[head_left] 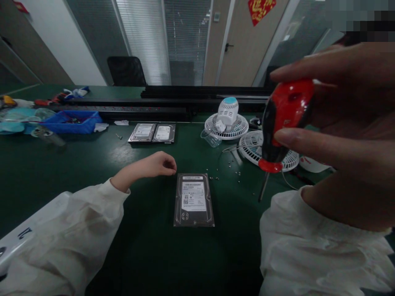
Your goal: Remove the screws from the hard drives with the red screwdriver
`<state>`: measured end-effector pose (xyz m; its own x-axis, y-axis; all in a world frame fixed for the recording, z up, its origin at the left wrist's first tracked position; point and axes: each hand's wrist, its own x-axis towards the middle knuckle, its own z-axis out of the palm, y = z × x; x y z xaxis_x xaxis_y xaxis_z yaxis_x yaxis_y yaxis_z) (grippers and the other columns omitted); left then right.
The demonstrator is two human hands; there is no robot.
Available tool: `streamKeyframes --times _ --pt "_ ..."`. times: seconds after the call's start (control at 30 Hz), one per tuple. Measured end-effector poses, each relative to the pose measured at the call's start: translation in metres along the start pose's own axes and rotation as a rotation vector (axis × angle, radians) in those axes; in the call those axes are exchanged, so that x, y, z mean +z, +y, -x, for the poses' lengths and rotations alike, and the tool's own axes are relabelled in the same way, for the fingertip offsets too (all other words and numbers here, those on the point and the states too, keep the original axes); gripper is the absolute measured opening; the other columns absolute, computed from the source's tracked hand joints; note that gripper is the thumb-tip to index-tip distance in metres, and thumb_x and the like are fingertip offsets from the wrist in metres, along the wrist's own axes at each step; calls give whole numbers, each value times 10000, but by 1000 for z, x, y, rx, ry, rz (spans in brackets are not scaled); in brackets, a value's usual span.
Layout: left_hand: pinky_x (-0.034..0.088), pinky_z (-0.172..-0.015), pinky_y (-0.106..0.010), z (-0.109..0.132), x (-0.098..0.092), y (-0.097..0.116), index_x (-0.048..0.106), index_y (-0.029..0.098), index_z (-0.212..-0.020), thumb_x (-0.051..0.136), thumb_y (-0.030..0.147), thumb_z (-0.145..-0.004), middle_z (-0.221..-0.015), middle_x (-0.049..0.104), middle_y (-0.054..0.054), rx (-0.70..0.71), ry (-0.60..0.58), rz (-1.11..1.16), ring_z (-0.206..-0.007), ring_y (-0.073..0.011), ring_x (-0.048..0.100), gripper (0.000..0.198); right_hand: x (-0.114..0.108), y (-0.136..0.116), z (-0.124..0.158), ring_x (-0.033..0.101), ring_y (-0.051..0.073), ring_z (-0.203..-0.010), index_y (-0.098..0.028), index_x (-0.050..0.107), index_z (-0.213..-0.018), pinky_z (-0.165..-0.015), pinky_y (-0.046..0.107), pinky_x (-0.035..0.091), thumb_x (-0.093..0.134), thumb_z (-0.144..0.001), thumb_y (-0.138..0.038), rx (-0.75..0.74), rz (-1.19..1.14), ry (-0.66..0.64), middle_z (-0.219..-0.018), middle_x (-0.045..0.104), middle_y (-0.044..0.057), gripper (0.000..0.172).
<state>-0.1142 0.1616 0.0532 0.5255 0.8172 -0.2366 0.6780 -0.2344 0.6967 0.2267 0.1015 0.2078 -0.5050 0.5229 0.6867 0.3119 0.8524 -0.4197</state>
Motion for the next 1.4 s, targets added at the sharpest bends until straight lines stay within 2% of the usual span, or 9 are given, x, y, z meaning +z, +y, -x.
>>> streamKeyframes --times 0.1,0.3,0.43,0.5,0.57,0.7,1.1,1.2,1.4 --pt "499 -715 -281 -3 0 -4 762 186 -904 708 387 -848 -875 756 -22 15 -41 62 -781 -176 673 215 0 2 -1 656 166 -906 -387 749 -1311 -770 309 586 843 -792 -207 19 -6 4 -1210 700 6 557" --pt "530 -805 -295 -7 6 -15 764 179 -931 699 383 -874 -933 784 -33 41 -66 142 -863 -187 706 222 1 12 -4 687 165 -841 -285 792 -1263 -650 273 580 905 -667 -109 -33 -112 9 -1162 729 33 631" --pt "542 -836 -308 -11 9 -19 757 182 -929 706 404 -871 -950 787 -36 46 -60 176 -892 -197 712 236 -5 17 -6 712 155 -850 -300 770 -1302 -721 221 635 923 -698 -192 21 -43 -19 -1106 739 32 632" --pt "547 -848 -318 -11 9 -19 759 176 -934 710 420 -870 -953 785 -42 43 -64 173 -895 -202 709 257 -12 19 -7 729 153 -799 -314 737 -1357 -650 204 646 926 -712 -231 -16 20 -94 -1007 757 24 677" --pt "550 -855 -326 -12 9 -19 761 171 -931 712 420 -868 -948 782 -46 42 -64 163 -889 -203 703 261 -16 20 -8 736 135 -784 -339 707 -1394 -585 159 624 935 -710 -244 -31 80 -172 -1035 776 12 727" --pt "550 -845 -325 -13 9 -19 766 169 -914 712 398 -863 -931 781 -50 45 -59 151 -867 -198 698 241 -13 13 -6 741 108 -863 -338 713 -1377 -699 119 642 917 -754 -352 96 85 -72 -1266 763 5 656" --pt "548 -824 -330 -11 11 -15 785 160 -919 731 405 -860 -923 792 -65 34 -27 140 -855 -205 702 258 -9 5 -5 726 101 -855 -311 735 -1341 -650 94 621 970 -672 -370 73 56 -61 -1300 743 -9 712" --pt "545 -813 -323 -11 11 -15 787 164 -917 725 399 -864 -925 795 -61 37 -33 136 -857 -202 705 248 1 -6 -9 721 78 -906 -310 786 -1163 -693 54 589 944 -710 -336 81 29 22 -1167 755 -29 480" --pt "531 -786 -305 -12 11 -17 782 168 -909 720 419 -861 -908 797 -51 30 -28 118 -840 -194 703 262 20 -31 -24 672 79 -719 -304 776 -896 -537 118 510 913 -613 -7 156 3 188 -762 740 -42 432"
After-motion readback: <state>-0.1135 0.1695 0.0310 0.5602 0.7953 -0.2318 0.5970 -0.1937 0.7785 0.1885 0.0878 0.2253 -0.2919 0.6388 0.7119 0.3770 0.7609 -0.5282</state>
